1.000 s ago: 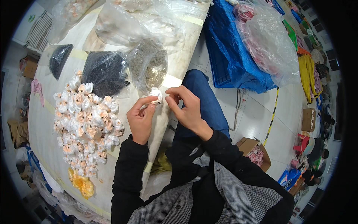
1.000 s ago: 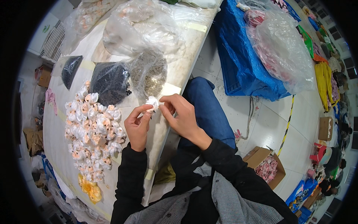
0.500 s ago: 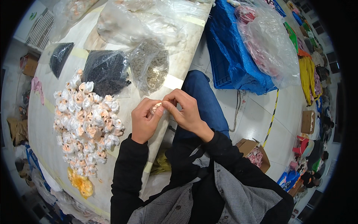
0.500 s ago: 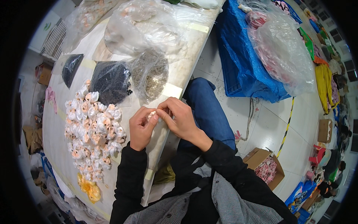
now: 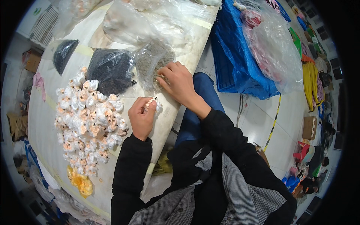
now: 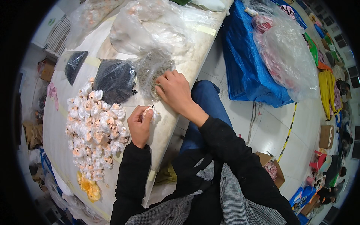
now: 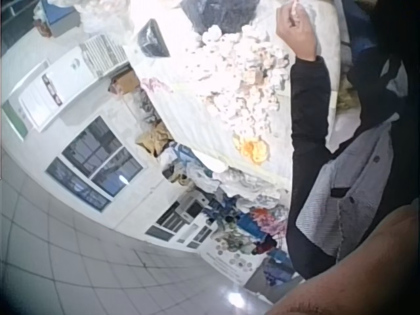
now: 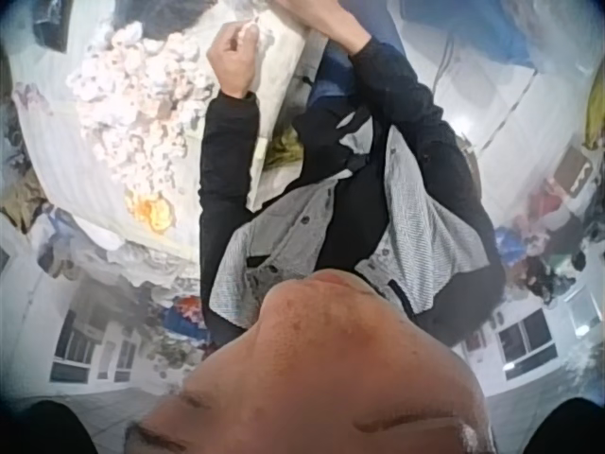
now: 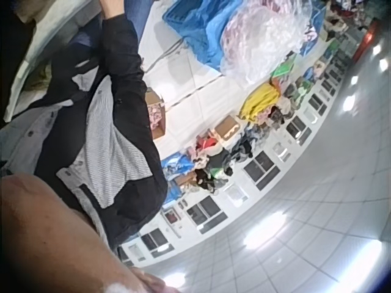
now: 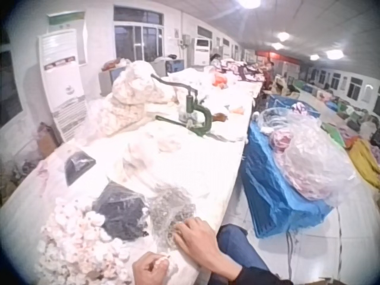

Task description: The person sits at a low table and repeatedly picks small white fabric pieces and tiny beads, then inserts the beads into the fabric pieces by hand. The finished items are placed into a clear plastic bag on the table.

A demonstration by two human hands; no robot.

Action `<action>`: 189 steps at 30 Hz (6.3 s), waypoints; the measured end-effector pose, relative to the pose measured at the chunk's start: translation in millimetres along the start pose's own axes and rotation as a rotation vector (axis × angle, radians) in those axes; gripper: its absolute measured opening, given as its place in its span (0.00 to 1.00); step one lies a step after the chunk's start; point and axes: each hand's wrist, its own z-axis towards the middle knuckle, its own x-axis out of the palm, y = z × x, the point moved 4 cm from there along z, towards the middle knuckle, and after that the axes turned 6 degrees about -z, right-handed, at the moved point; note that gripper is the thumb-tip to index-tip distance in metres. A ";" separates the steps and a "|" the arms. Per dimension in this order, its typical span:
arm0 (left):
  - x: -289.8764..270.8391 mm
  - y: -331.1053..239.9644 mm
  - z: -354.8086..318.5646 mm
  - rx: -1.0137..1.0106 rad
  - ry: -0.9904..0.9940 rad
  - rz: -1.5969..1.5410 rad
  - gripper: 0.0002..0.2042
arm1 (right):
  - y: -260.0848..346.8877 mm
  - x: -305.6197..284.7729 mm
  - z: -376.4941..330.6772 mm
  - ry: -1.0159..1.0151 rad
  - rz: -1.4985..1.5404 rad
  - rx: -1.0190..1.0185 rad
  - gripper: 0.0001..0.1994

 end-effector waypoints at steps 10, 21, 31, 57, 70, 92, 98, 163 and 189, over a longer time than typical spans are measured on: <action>-1.3 0.4 1.7 0.004 0.008 0.039 0.08 | -4.7 17.1 4.3 0.029 -0.015 -0.042 0.06; -2.4 3.8 -3.2 0.020 0.027 0.004 0.08 | -0.7 29.0 6.6 0.071 -0.056 -0.058 0.07; -3.3 8.5 -2.5 0.001 0.038 -0.021 0.08 | 0.1 31.2 12.3 0.131 -0.063 -0.052 0.06; 0.6 -3.9 0.3 0.136 0.071 0.083 0.08 | 14.7 -13.3 -47.7 0.532 1.239 0.612 0.08; 5.2 -14.3 -1.0 0.129 0.091 0.077 0.07 | 20.8 -24.3 -44.5 0.438 0.938 0.520 0.09; 9.4 -18.0 -3.1 0.185 0.143 0.264 0.03 | 23.1 -21.4 -36.5 0.486 0.571 0.133 0.07; 11.8 -18.2 -6.3 0.194 0.149 0.285 0.03 | 22.6 -16.4 -36.8 0.545 0.547 0.062 0.07; -104.3 -99.5 427.7 0.192 -0.288 0.005 0.09 | -221.1 -7.6 340.2 -0.113 0.691 0.141 0.11; 23.4 -173.5 216.8 0.478 -0.188 0.529 0.17 | -112.6 -22.4 199.0 0.110 0.261 -0.347 0.21</action>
